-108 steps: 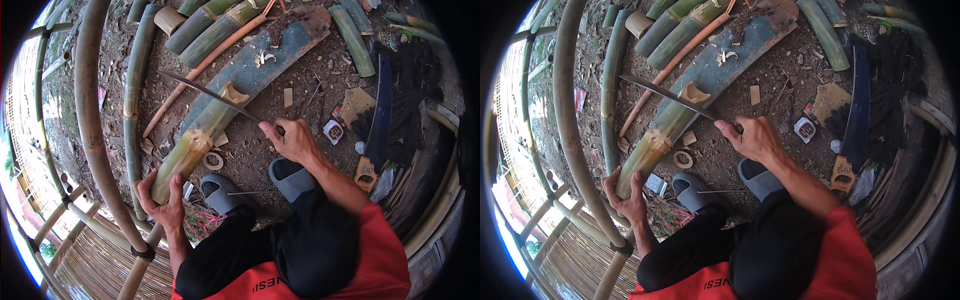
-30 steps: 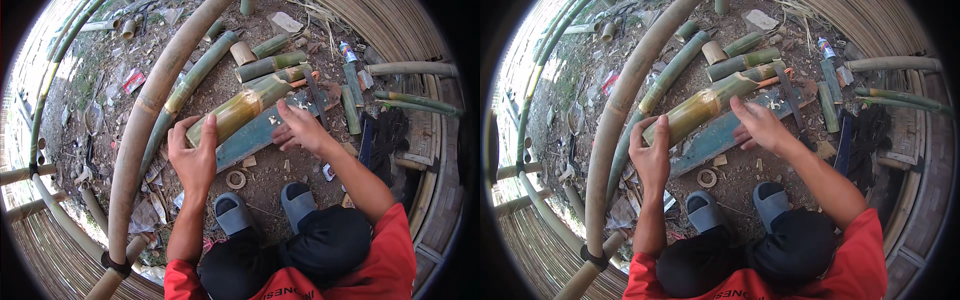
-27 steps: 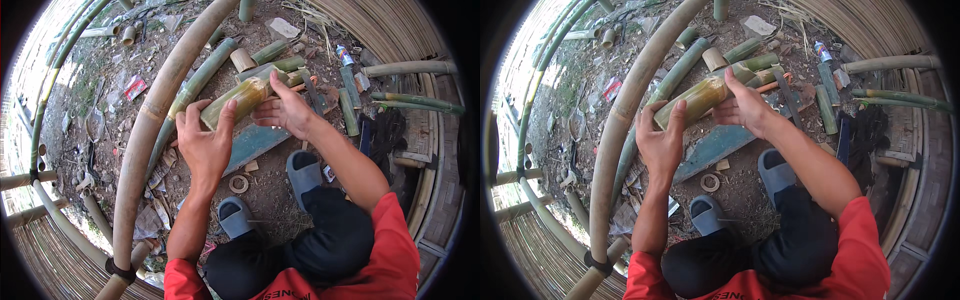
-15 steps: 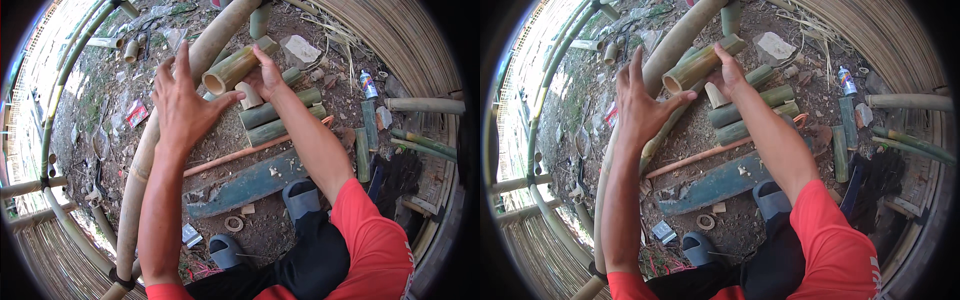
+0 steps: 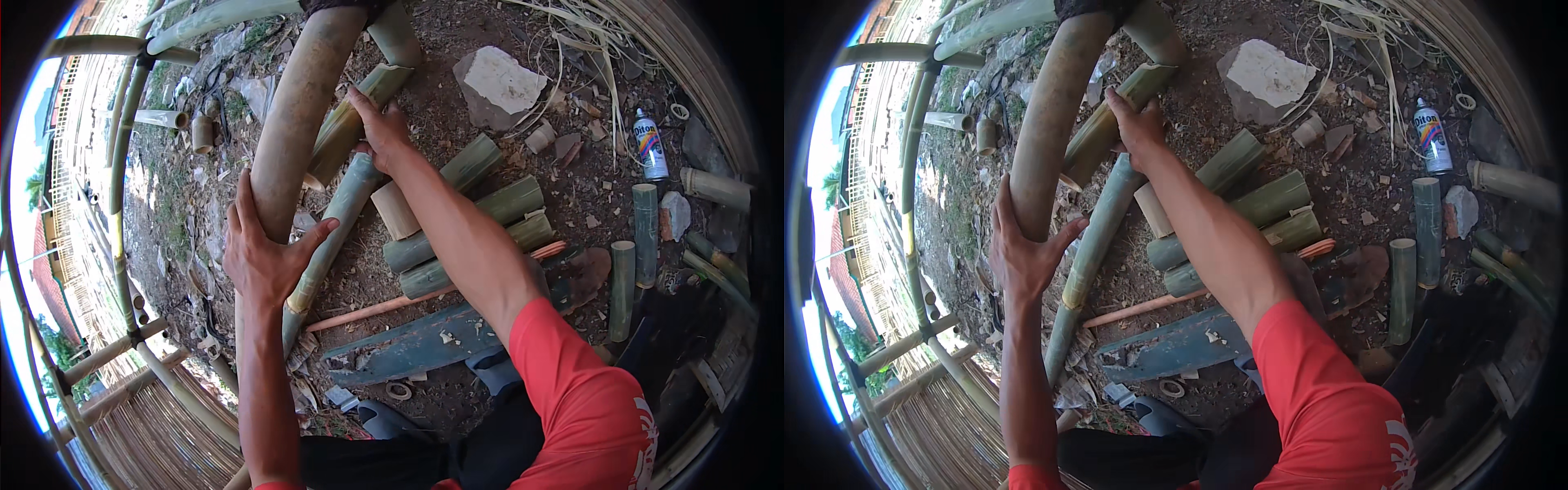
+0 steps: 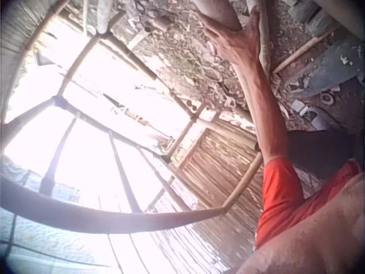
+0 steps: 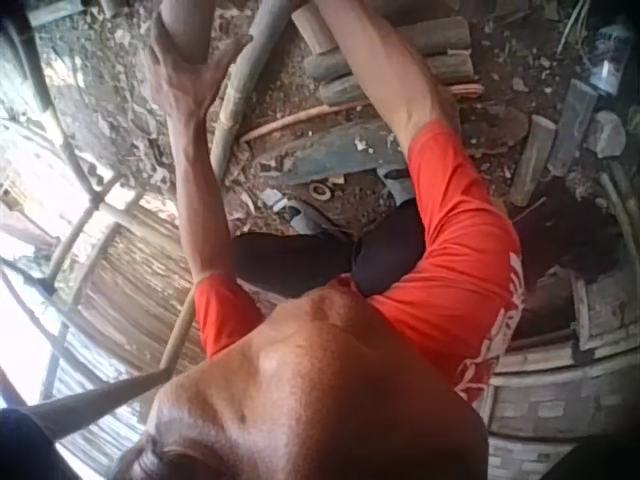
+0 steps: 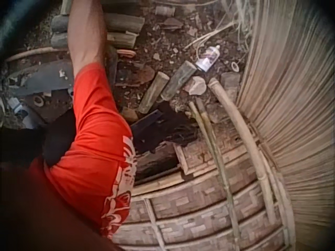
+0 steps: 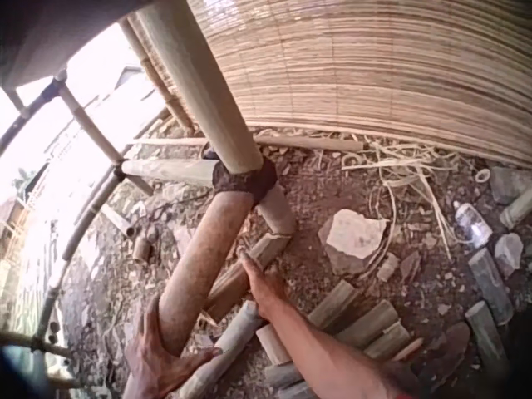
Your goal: The person tests the fit of bamboo pieces against a bamboo pole, shapes and carves a bamboo segment using a machete, and fits the carved piece against the bamboo structure.
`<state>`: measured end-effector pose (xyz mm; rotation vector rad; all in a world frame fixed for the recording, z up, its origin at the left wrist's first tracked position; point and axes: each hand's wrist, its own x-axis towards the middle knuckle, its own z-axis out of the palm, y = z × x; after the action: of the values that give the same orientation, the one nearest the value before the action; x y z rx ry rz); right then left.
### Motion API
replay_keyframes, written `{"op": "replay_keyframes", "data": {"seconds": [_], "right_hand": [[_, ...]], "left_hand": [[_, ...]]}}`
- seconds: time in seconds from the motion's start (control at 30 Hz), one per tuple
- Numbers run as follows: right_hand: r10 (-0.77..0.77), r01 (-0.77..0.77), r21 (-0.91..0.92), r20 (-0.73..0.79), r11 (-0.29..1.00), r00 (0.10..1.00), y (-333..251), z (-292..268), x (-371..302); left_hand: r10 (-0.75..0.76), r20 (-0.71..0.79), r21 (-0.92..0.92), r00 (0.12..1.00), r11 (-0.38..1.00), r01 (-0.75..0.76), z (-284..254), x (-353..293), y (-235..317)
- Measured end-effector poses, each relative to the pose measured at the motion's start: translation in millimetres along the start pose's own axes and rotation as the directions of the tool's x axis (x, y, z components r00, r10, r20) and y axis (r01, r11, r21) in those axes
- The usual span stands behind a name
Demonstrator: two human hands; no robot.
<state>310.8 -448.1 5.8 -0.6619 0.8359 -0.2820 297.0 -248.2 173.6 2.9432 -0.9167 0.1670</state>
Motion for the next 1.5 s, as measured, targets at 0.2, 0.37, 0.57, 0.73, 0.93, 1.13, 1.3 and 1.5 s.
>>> {"op": "replay_keyframes", "data": {"seconds": [0.2,0.37,0.57,0.73,0.93,1.13,1.3,1.5], "right_hand": [[-0.044,0.042,-0.027,-0.072,0.999,0.996,-4.7,3.3,-0.9],[-0.043,0.043,0.005,-0.064,0.999,0.997,2.5,2.3,4.7],[-0.204,0.219,0.085,-0.154,0.972,0.967,18.8,8.1,8.7],[-0.146,0.156,0.081,-0.117,0.984,0.982,19.5,8.7,13.6],[-0.123,0.129,0.135,-0.050,0.982,0.991,18.6,5.4,13.3],[-0.126,0.131,0.087,-0.069,0.987,0.990,17.3,2.1,12.2],[-0.203,0.207,-0.134,0.049,0.969,0.978,15.2,-36.0,-22.9],[-0.099,0.219,-0.263,0.403,0.940,0.910,0.0,-106.3,-155.2]], "left_hand": [[-0.072,0.097,-0.085,0.993,0.993,0.080,-5.8,0.0,6.4],[-0.078,0.109,-0.084,0.991,0.993,0.088,-4.0,-2.4,3.9],[-0.089,0.115,-0.090,0.989,0.991,0.099,-4.0,-2.6,2.6],[-0.093,0.106,-0.076,0.990,0.992,0.101,-6.0,-1.5,0.3],[-0.060,0.066,-0.050,0.996,0.997,0.063,-2.5,-1.5,0.2],[-0.054,0.061,-0.021,0.997,0.998,0.056,-7.0,-1.4,2.4],[-0.037,0.050,-0.177,0.998,0.983,0.046,-0.9,-5.4,-12.8],[-0.080,-0.226,-0.698,0.971,0.709,-0.104,-11.6,-42.3,-36.9]]}}
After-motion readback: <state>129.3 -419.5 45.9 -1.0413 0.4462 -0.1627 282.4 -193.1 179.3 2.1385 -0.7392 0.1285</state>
